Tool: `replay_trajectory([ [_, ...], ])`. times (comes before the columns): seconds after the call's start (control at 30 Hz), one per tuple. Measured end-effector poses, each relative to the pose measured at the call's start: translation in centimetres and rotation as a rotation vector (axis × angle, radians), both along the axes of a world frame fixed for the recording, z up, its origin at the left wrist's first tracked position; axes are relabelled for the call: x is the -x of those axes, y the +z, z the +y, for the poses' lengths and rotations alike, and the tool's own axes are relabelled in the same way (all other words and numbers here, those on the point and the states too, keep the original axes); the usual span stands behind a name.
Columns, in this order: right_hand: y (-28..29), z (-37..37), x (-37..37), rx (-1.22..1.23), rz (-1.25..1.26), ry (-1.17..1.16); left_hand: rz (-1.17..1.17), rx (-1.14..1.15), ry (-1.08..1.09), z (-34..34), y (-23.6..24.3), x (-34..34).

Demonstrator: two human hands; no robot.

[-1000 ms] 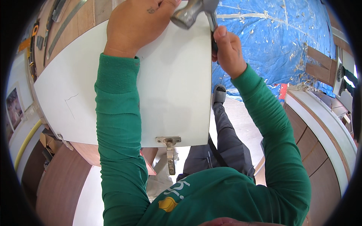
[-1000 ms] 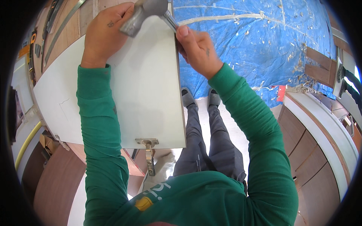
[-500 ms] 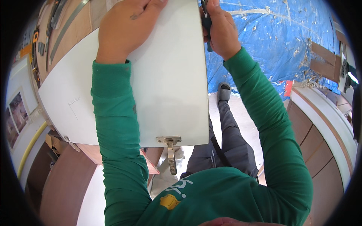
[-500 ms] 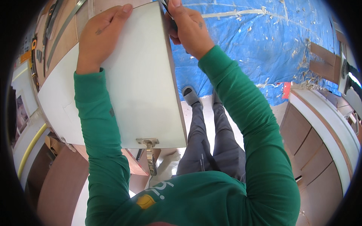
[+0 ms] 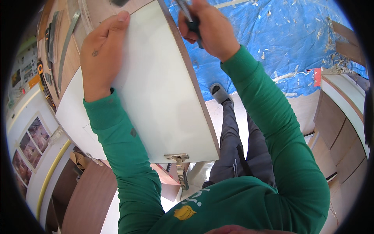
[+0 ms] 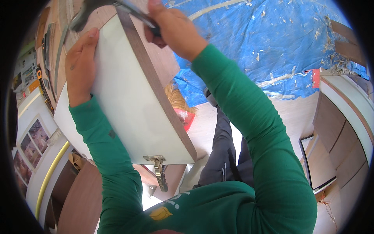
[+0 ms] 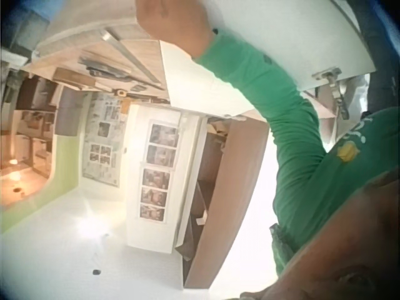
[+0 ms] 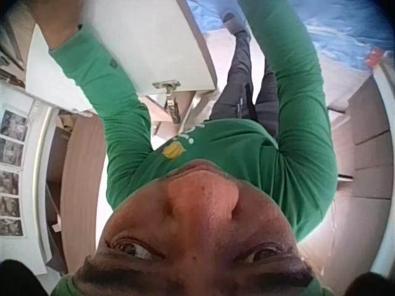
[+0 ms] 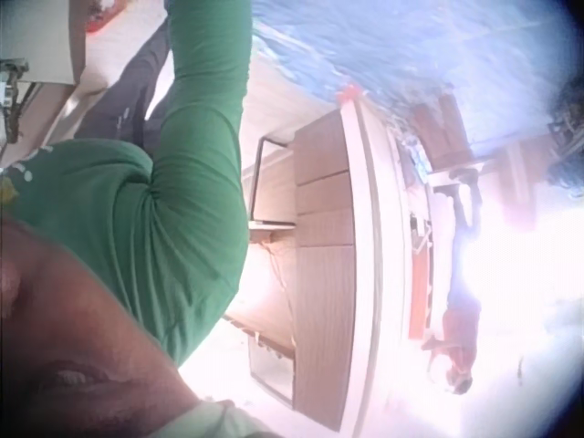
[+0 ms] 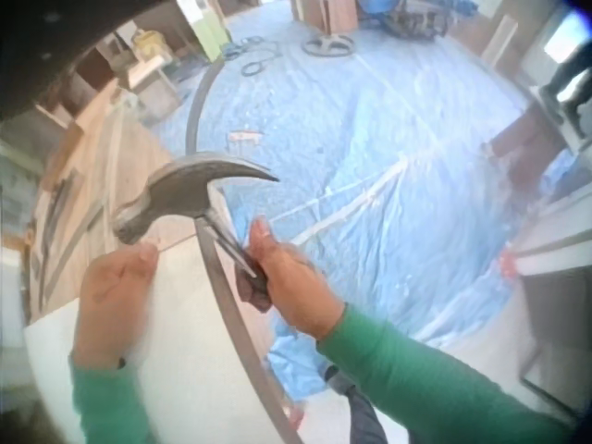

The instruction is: The person retrieves a white cabinet door and places it on a workbench. They measure and align a thin strip of edge banding along the door's edge, then use a hammer to tap the strip into place along the length of the door.

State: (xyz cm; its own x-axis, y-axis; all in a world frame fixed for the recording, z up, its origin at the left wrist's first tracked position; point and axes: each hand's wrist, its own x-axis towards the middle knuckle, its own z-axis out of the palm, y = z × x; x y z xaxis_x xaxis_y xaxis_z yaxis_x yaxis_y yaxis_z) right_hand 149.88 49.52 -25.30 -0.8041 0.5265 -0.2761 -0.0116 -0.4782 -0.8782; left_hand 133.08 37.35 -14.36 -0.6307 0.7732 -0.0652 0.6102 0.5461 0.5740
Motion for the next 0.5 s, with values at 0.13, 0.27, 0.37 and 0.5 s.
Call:
replay_trajectory([
  [0.13, -0.4, -0.1, 2.3, -0.022, -0.036, 0.032, -0.039, 0.002, 0.026, 0.1, 0.0, 0.1],
  [0.27, 0.0, 0.1, 3.1, -0.014, -0.053, 0.063, -0.027, -0.012, 0.032, 0.0, -0.1, 0.0],
  [0.37, -1.3, -0.2, 3.1, 0.014, 0.082, 0.049, -0.027, 0.063, 0.051, 0.1, -0.1, 0.5],
  [0.5, -1.2, -1.9, 1.1, -0.067, 0.138, 0.017, 0.174, -0.155, -0.27, -1.0, -1.8, 2.7],
])
